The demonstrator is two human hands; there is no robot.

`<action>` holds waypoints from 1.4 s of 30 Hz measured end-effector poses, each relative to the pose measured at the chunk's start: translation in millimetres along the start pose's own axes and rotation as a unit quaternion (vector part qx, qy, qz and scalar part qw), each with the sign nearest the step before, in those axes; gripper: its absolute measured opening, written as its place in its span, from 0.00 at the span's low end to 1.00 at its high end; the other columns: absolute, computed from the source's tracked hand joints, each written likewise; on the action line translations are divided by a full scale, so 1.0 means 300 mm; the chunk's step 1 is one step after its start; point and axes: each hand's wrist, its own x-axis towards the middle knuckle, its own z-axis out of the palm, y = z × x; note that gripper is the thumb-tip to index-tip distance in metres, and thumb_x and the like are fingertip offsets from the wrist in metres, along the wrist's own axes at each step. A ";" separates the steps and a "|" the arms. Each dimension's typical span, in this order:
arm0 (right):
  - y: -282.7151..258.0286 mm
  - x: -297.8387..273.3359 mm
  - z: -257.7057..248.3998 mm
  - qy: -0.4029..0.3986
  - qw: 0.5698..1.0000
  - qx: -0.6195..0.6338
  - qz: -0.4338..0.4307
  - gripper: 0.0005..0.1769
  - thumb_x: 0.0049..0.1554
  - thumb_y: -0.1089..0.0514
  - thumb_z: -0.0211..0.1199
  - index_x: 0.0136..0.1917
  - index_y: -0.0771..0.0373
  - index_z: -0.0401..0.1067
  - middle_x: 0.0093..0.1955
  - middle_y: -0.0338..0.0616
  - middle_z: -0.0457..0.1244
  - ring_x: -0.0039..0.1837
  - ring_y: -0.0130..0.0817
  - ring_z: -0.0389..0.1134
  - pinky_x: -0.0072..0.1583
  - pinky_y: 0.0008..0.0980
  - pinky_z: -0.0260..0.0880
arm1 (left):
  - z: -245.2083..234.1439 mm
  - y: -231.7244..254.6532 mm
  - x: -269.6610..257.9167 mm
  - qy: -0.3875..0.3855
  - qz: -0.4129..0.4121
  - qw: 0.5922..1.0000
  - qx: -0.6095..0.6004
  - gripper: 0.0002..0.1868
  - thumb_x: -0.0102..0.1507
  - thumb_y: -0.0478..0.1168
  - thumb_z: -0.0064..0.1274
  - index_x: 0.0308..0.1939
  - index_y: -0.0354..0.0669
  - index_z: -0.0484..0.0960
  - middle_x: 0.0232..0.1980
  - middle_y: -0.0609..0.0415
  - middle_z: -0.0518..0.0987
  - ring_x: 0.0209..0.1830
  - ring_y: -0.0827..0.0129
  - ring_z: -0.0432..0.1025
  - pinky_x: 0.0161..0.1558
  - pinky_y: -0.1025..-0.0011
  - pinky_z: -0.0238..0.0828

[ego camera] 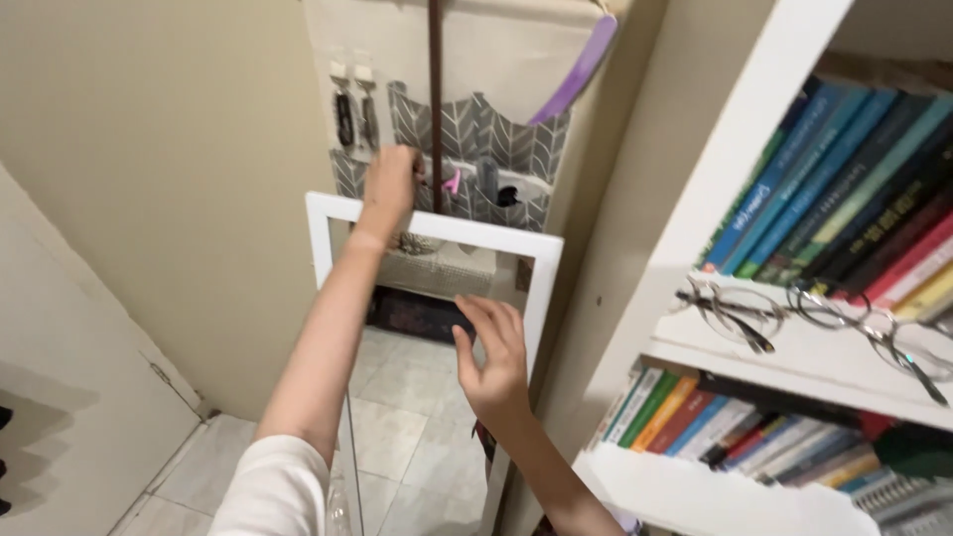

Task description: Organizing various personal items including clothes, skincare products, and books on shelves.

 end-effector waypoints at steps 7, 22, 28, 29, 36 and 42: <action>-0.022 -0.075 -0.050 -0.020 0.999 -0.029 -0.010 0.19 0.58 0.66 0.65 0.63 0.67 0.74 0.62 0.52 0.66 0.66 0.52 0.64 0.65 0.43 0.67 | 0.099 -0.017 0.027 -0.105 0.194 0.955 0.197 0.22 0.59 0.26 0.52 0.58 0.32 0.74 0.60 0.38 0.78 0.65 0.46 0.67 0.61 0.53 0.65; 0.014 -0.337 -0.387 -0.081 0.996 -0.005 -0.023 0.15 0.64 0.63 0.58 0.63 0.67 0.73 0.61 0.54 0.67 0.63 0.51 0.68 0.64 0.44 0.70 | -0.053 0.503 -0.797 0.201 0.064 0.971 -0.115 0.25 0.72 0.33 0.55 0.68 0.30 0.61 0.65 0.39 0.64 0.68 0.48 0.61 0.71 0.53 0.57; 0.219 -0.528 -0.661 0.031 0.999 -0.039 0.011 0.12 0.62 0.63 0.59 0.58 0.67 0.74 0.59 0.56 0.68 0.63 0.51 0.69 0.65 0.45 0.70 | 0.089 0.757 -1.197 0.314 -0.041 0.900 -0.299 0.13 0.75 0.34 0.44 0.62 0.35 0.65 0.60 0.47 0.65 0.55 0.64 0.61 0.60 0.67 0.61; 0.287 -0.558 -0.737 0.073 0.995 -0.068 0.009 0.12 0.62 0.64 0.59 0.58 0.67 0.73 0.60 0.54 0.67 0.64 0.49 0.69 0.67 0.44 0.69 | 0.141 0.790 -1.247 0.351 0.037 0.883 -0.309 0.11 0.72 0.35 0.45 0.57 0.38 0.64 0.57 0.50 0.64 0.53 0.66 0.61 0.58 0.68 0.61; 0.603 -0.493 -1.320 0.233 0.933 -0.264 0.074 0.17 0.62 0.65 0.63 0.64 0.66 0.69 0.64 0.55 0.63 0.70 0.51 0.62 0.74 0.49 0.57 | 0.270 1.163 -1.372 0.089 0.049 0.928 -0.358 0.06 0.68 0.30 0.49 0.49 0.36 0.72 0.47 0.48 0.71 0.43 0.68 0.69 0.46 0.72 0.71; 0.961 -0.514 -1.510 0.205 0.928 -0.258 0.176 0.30 0.63 0.53 0.66 0.72 0.70 0.64 0.67 0.68 0.57 0.69 0.61 0.58 0.70 0.52 0.56 | 0.379 1.353 -1.388 -0.054 -0.037 0.897 -0.437 0.10 0.67 0.32 0.49 0.53 0.37 0.74 0.46 0.52 0.76 0.43 0.71 0.72 0.41 0.74 0.70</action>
